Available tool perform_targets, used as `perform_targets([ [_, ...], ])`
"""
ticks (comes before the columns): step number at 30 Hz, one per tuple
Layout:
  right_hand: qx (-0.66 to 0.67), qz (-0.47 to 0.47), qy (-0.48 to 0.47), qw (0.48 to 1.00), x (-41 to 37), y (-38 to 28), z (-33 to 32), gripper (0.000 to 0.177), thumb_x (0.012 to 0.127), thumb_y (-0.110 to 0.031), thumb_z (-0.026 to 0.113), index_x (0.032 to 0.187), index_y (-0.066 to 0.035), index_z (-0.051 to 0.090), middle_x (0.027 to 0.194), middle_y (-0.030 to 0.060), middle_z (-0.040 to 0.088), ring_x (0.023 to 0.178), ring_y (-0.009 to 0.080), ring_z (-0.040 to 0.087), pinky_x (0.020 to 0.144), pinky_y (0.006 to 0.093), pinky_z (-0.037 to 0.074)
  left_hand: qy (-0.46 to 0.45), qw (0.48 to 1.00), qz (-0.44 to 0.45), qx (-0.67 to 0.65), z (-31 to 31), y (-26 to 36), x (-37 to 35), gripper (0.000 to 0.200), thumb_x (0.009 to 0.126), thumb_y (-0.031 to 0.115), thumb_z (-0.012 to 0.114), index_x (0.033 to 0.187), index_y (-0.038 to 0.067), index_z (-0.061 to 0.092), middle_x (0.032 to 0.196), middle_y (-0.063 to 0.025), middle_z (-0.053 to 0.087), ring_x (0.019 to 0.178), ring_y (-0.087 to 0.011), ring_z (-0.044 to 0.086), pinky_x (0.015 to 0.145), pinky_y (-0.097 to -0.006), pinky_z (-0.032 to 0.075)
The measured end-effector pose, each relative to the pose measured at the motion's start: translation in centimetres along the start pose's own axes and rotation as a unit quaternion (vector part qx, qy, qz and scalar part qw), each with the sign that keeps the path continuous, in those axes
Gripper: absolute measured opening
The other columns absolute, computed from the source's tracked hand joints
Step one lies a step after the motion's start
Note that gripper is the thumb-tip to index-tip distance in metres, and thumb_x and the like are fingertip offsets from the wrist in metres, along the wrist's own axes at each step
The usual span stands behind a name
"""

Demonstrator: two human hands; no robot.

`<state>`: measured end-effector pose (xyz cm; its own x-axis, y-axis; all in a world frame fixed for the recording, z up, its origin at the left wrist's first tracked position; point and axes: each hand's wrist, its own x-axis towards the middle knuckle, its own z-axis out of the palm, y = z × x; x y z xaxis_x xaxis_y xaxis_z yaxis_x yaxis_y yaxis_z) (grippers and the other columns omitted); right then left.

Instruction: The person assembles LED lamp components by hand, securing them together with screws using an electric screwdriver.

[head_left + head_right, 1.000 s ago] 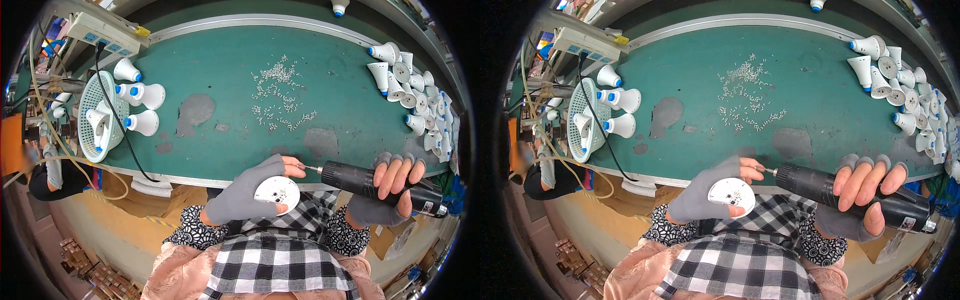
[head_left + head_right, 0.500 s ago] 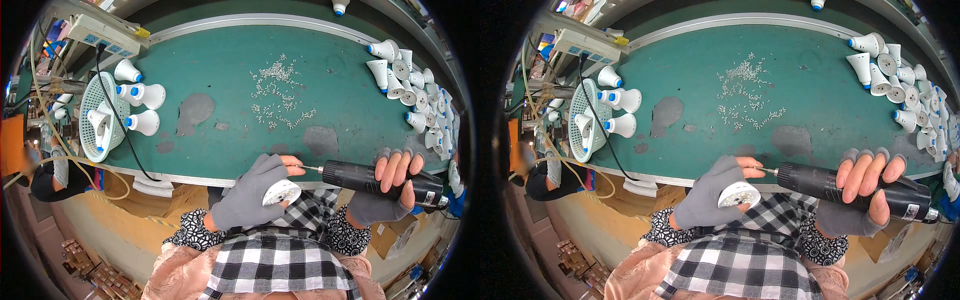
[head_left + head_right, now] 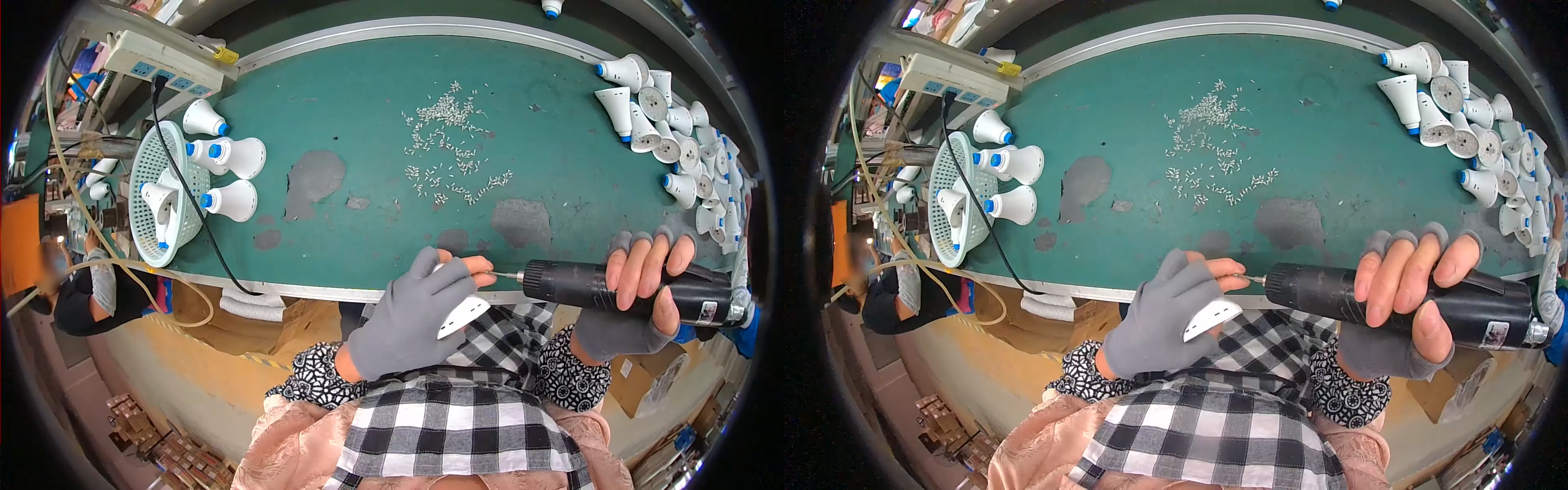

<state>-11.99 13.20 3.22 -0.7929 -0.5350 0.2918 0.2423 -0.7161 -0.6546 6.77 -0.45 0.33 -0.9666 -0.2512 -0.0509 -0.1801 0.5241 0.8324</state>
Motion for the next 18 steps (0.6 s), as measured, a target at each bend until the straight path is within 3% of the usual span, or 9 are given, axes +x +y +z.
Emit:
perform_targets([
  [4,0.007,0.008,-0.026,1.000,0.1,0.3,-0.2,0.030,0.077,-0.007,0.061,0.098,-0.010,0.040,0.074,0.0045,0.050,0.058,0.0155,0.055,0.062,0.0336,0.050,0.008,0.999,0.008,-0.033,0.1,-0.4,0.0,0.049,0.069,0.008,0.068,0.117,0.010,0.061,0.126,-0.0079,0.055,0.105,-0.0290,0.051,0.091,-0.0363,0.046],
  [6,0.009,-0.014,0.017,1.000,0.0,0.4,0.1,0.029,0.078,-0.007,0.061,0.098,-0.010,0.040,0.073,0.0034,0.048,0.057,0.0148,0.052,0.062,0.0330,0.049,0.025,0.996,-0.003,-0.088,0.2,-0.5,0.1,0.047,0.070,0.010,0.069,0.116,0.010,0.062,0.126,-0.0092,0.055,0.107,-0.0274,0.051,0.092,-0.0349,0.045],
  [9,0.012,-0.061,0.078,0.995,-0.1,0.2,0.6,0.028,0.079,-0.009,0.060,0.098,-0.009,0.039,0.072,0.0015,0.043,0.055,0.0134,0.048,0.061,0.0310,0.047,0.049,0.958,-0.068,-0.273,0.7,-0.8,-0.2,0.045,0.071,0.013,0.072,0.114,0.007,0.061,0.126,-0.0102,0.054,0.111,-0.0220,0.051,0.094,-0.0320,0.042],
  [12,0.011,-0.091,0.089,0.992,-0.5,-0.3,0.8,0.027,0.080,-0.011,0.059,0.097,-0.010,0.039,0.071,-0.0003,0.039,0.056,0.0115,0.045,0.061,0.0285,0.043,0.090,0.932,-0.128,-0.326,1.4,-1.4,-0.4,0.042,0.072,0.013,0.072,0.111,0.005,0.060,0.125,-0.0096,0.055,0.111,-0.0160,0.052,0.093,-0.0292,0.042],
  [18,-0.030,-0.097,0.050,0.994,-2.3,-0.4,2.7,0.023,0.082,-0.009,0.058,0.095,-0.008,0.040,0.071,-0.0006,0.040,0.058,0.0093,0.044,0.065,0.0274,0.040,0.148,0.910,-0.181,-0.343,1.7,-0.9,0.2,0.038,0.072,0.013,0.070,0.107,0.003,0.060,0.119,-0.0099,0.058,0.103,-0.0139,0.057,0.088,-0.0277,0.045],
])
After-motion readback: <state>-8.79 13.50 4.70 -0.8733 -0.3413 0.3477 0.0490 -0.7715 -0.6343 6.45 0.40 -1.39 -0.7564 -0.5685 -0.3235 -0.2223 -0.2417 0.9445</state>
